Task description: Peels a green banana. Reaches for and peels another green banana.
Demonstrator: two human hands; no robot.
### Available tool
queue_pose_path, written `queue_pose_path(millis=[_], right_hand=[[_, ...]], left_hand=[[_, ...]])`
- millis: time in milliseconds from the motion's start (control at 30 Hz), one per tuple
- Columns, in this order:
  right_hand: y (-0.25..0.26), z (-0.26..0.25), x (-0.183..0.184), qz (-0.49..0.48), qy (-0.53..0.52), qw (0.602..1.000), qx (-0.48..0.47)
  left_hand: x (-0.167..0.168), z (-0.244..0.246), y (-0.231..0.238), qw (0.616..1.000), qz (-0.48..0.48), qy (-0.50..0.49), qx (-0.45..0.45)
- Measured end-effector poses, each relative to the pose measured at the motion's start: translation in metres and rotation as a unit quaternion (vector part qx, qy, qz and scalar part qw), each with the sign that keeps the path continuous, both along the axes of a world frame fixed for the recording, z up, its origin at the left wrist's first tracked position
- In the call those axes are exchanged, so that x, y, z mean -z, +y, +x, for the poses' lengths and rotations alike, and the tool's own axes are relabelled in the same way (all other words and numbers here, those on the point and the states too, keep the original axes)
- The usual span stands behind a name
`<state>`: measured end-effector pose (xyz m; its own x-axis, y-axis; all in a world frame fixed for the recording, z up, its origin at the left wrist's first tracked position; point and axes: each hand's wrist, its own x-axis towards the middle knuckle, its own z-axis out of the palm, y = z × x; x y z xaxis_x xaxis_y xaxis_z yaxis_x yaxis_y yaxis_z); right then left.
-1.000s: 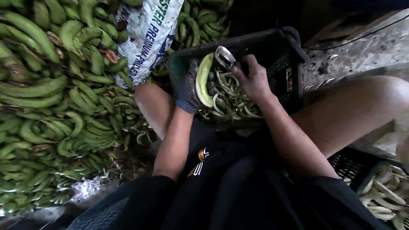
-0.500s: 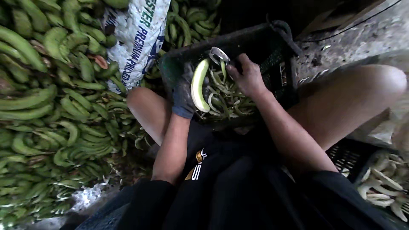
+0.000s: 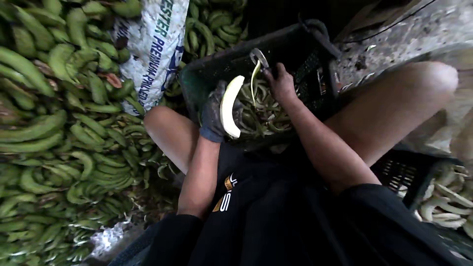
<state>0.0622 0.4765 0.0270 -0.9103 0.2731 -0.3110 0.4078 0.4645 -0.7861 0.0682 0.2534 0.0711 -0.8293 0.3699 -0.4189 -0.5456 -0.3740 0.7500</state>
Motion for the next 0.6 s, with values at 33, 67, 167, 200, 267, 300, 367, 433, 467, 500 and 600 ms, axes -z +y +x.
queue_pose_path(millis=[33, 67, 167, 200, 267, 300, 367, 433, 467, 500, 600], right_hand=[[0.001, 0.000, 0.004, -0.007, -0.033, 0.999, 0.023], [-0.004, 0.002, 0.005, -0.007, -0.062, 0.998, 0.023], [-0.018, 0.027, -0.010, 0.046, -0.151, 0.983, -0.097], [-0.023, 0.038, -0.018, 0.066, -0.187, 0.970, -0.138], [-0.033, 0.051, -0.024, 0.060, -0.225, 0.955, -0.185], [-0.038, 0.052, -0.018, 0.064, -0.216, 0.954, -0.196], [-0.044, 0.041, 0.001, 0.079, -0.179, 0.961, -0.195], [-0.046, 0.033, 0.015, 0.062, -0.142, 0.969, -0.192], [-0.044, 0.032, 0.013, 0.041, -0.123, 0.974, -0.186], [-0.040, 0.036, -0.004, 0.016, -0.114, 0.977, -0.180], [-0.014, 0.055, -0.118, -0.049, -0.202, 0.967, -0.150]], left_hand=[[-0.001, -0.001, -0.003, 1.000, -0.001, 0.001, 0.000], [-0.003, -0.001, -0.008, 0.999, -0.029, 0.015, -0.004], [-0.013, 0.002, -0.007, 0.953, -0.285, 0.099, 0.035], [-0.015, 0.004, 0.000, 0.910, -0.384, 0.133, 0.075], [-0.001, -0.003, 0.003, 0.837, -0.492, 0.200, 0.129], [0.015, -0.014, -0.002, 0.816, -0.507, 0.234, 0.147], [0.022, -0.030, 0.011, 0.816, -0.468, 0.300, 0.157], [-0.015, -0.016, 0.053, 0.831, -0.404, 0.347, 0.160], [-0.043, -0.002, 0.080, 0.834, -0.368, 0.378, 0.165], [-0.065, 0.009, 0.104, 0.826, -0.331, 0.424, 0.169], [-0.114, 0.035, 0.169, 0.740, -0.239, 0.596, 0.202]])
